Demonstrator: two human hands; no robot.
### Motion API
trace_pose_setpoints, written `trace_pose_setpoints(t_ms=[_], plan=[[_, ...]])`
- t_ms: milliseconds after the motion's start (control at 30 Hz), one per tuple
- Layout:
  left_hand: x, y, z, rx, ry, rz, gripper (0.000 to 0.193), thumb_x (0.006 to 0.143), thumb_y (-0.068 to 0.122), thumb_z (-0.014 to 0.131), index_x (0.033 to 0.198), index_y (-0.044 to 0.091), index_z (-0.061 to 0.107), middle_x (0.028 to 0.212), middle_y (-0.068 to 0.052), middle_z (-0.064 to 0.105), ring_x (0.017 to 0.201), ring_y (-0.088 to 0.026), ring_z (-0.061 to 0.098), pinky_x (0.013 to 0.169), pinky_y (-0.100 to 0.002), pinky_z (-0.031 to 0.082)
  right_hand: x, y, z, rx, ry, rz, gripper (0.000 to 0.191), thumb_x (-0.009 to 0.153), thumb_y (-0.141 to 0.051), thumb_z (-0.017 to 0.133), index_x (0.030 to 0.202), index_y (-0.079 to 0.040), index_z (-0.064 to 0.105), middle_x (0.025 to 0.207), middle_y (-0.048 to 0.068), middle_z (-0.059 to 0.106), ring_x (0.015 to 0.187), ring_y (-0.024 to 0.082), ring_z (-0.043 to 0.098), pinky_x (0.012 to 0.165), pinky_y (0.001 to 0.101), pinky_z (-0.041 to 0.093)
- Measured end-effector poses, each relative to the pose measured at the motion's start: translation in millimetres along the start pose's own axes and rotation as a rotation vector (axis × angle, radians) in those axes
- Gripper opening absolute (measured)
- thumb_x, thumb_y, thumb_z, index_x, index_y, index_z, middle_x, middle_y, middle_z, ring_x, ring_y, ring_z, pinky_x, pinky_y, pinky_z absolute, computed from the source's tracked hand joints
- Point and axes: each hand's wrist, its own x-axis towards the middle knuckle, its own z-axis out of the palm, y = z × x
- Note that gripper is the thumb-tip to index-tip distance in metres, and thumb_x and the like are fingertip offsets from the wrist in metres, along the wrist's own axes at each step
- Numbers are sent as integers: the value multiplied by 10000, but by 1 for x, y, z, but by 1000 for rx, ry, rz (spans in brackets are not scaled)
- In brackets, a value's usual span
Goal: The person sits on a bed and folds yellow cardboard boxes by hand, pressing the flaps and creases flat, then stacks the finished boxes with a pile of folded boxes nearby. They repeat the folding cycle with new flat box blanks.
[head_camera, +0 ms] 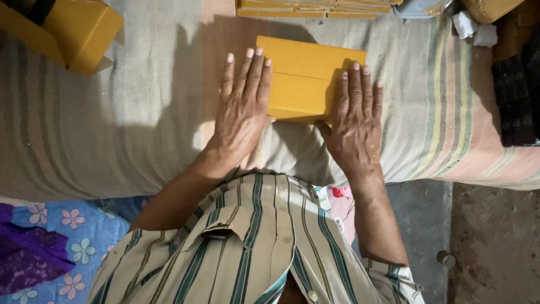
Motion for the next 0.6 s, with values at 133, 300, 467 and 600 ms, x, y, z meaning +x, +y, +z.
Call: trace_pose_setpoints(t_ms=[133,300,467,600], plan=[[6,26,-1,158,3,6,671,1022,114,609,1603,-66,327,1695,-224,305,1598,-321,213,1311,-527,43,10,-21,8,90,-7,-5,1130,749,-451,870,1556,118,319,1629,329,314,1532,439,249,1252,583,141],[20,43,10,119,48,52,748,978,102,692,1608,-35,313,1690,-223,259,1593,-346,185,1303,-556,38,15,-32,20,-415,8,-131,829,1013,-338,742,1638,19,332,1715,213,303,1622,327,225,1350,487,129],[3,5,-7,-204,2,-1,901,880,306,776,1569,-104,368,1667,-265,264,1573,-377,223,1282,-573,61,0,-2,-3,144,-19,20,898,914,-445,681,1542,114,367,1630,286,315,1530,417,254,1250,576,163],[12,2,-22,-308,-88,-53,930,917,513,699,1523,-126,398,1636,-278,279,1558,-389,232,1279,-563,70,2,-5,-8,141,80,-26,803,1011,-423,691,1539,110,403,1619,289,374,1535,419,295,1261,586,185]])
